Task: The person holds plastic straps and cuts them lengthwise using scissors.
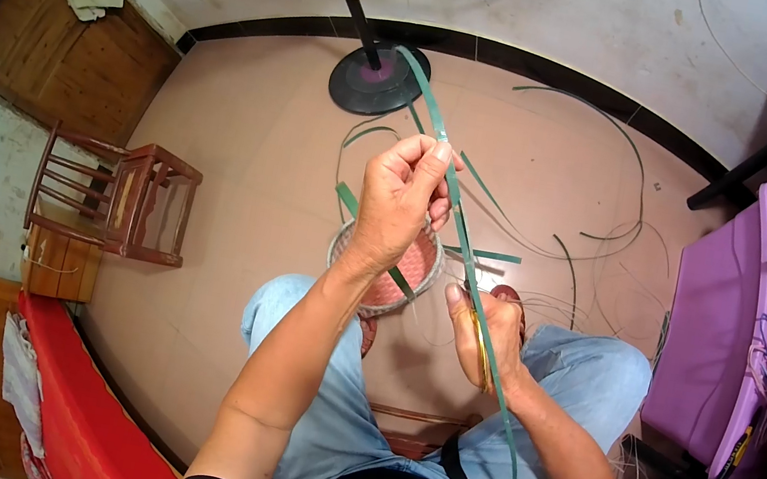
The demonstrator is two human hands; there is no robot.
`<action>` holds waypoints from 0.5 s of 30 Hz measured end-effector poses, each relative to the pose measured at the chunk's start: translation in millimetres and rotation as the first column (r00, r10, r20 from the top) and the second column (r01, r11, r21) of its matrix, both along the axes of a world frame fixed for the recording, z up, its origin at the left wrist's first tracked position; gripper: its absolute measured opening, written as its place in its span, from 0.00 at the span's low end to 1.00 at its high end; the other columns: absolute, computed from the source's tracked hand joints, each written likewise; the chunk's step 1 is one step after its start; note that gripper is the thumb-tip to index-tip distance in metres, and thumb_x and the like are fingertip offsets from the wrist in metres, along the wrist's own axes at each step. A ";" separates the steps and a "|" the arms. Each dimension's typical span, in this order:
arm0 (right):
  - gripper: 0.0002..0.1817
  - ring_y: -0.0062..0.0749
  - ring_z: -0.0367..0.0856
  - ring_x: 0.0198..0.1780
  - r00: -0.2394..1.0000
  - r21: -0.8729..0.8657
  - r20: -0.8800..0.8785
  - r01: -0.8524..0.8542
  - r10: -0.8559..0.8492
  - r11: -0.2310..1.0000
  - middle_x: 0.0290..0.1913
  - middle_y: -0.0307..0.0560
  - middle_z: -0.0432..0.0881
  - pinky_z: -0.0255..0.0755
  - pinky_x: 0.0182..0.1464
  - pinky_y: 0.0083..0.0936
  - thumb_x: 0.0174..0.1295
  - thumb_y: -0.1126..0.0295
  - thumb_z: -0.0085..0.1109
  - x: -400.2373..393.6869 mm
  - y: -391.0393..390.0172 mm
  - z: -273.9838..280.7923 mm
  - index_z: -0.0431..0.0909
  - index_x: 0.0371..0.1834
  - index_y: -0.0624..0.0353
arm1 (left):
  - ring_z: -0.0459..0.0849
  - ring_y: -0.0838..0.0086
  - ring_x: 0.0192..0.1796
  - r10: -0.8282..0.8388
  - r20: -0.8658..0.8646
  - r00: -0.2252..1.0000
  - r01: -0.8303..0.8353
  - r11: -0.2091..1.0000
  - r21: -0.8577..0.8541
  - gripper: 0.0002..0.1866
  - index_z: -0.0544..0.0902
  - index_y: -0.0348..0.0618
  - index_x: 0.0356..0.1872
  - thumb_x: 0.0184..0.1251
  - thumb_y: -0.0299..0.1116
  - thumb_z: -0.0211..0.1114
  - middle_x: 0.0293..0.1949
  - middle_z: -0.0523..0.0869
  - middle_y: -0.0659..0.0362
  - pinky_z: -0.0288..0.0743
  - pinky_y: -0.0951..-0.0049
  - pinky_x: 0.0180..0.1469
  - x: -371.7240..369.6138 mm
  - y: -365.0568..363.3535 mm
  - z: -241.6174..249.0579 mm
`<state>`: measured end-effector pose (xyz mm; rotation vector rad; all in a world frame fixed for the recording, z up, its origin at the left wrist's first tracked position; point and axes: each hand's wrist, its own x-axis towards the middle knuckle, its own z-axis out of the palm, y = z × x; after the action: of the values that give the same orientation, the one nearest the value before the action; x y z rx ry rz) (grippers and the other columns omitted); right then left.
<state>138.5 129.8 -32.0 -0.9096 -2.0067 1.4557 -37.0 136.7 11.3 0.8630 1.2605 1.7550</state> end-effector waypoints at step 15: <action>0.25 0.21 0.66 0.17 0.999 -0.103 0.000 0.033 -0.034 0.994 0.11 0.46 0.69 0.61 0.20 0.29 0.69 0.60 0.53 -1.9 3.9 7.4 0.72 0.17 0.67 | 0.74 0.84 0.18 0.010 -0.135 0.991 -0.011 1.000 -0.007 0.14 0.78 0.37 0.32 0.74 0.37 0.57 0.19 0.75 0.65 0.70 0.83 0.20 15.3 -5.9 -1.4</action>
<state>136.6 133.7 -24.6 -0.9794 -1.9205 1.5532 -21.7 130.8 9.9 0.9858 1.3609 1.7227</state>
